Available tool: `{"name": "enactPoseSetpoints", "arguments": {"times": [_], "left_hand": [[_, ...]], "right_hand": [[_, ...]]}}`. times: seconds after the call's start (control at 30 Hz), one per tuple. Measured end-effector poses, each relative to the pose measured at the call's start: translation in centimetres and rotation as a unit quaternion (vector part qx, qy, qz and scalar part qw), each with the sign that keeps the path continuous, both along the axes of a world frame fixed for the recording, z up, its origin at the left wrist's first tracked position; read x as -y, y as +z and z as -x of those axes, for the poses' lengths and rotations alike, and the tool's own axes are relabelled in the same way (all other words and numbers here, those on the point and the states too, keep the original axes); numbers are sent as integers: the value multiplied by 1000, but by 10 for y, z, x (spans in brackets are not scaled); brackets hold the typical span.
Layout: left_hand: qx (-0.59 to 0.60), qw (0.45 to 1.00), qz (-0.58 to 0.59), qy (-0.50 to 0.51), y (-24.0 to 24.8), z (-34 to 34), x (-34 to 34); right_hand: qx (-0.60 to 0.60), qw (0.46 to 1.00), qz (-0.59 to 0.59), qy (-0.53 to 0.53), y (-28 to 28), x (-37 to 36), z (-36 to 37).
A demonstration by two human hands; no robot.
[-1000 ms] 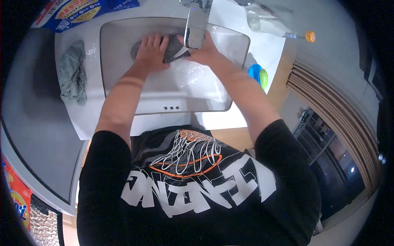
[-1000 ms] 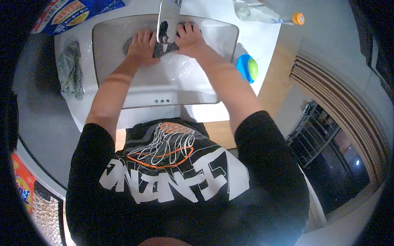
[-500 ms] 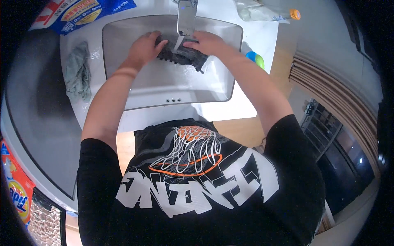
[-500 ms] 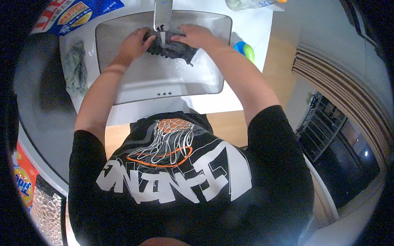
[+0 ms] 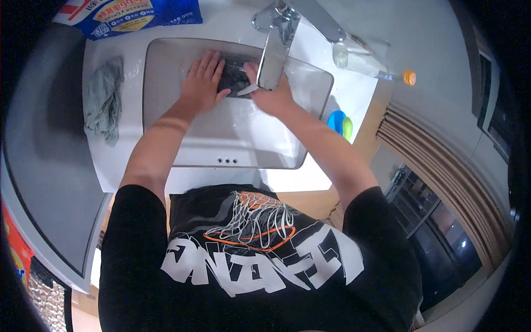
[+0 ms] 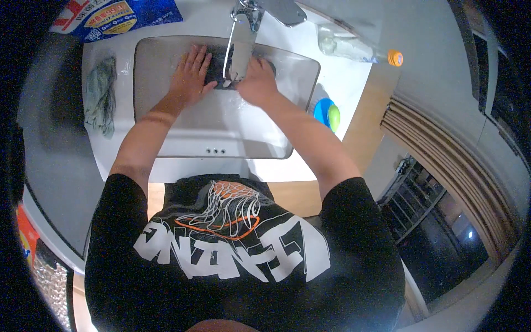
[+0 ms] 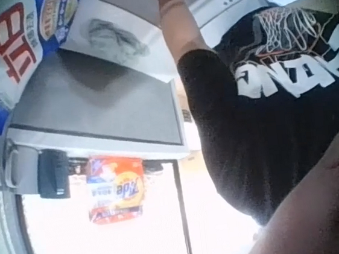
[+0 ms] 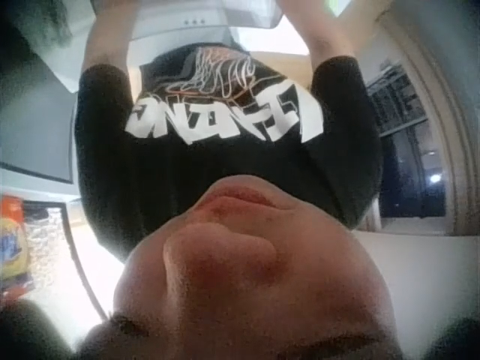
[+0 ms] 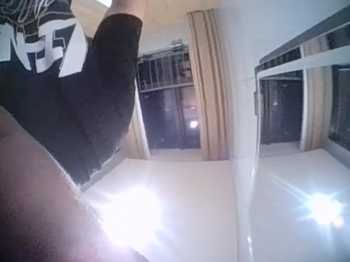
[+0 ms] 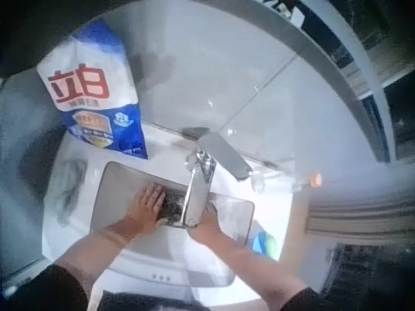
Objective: The person washes a shoe by hand in a bathroom sink, scrubbing the outer surface and rinsing it under running water.
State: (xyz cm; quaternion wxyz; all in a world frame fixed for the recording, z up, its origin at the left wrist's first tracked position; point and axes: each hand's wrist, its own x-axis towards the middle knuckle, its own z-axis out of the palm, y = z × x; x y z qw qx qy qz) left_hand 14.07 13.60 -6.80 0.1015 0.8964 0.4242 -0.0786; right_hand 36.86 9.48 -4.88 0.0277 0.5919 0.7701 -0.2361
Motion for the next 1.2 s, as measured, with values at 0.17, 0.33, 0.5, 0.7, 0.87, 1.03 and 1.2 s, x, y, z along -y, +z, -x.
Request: {"name": "enactPoseSetpoints", "arguments": {"times": [0.17, 0.33, 0.5, 0.7, 0.87, 1.03, 1.2], "left_hand": [[-53, 995, 81, -7, -11, -7, 0], [-33, 998, 48, 11, -11, -8, 4], [-83, 996, 43, -9, -3, -12, 1], [36, 993, 89, 66, 29, -9, -3], [108, 942, 255, 187, 57, -62, -4], [123, 924, 306, 193, 32, -73, -6], [107, 938, 255, 208, 70, -72, -9]], "right_hand": [[30, 994, 2, 105, -14, 13, 9], [156, 981, -50, 105, -29, 9, 16], [60, 992, -74, 80, -35, 10, 10], [-9, 986, -70, -151, 25, 25, -9], [-45, 902, 102, -416, 52, 16, -13], [61, 963, -16, -260, 52, 15, -15], [4, 957, -27, -290, 42, 13, -29]]}}
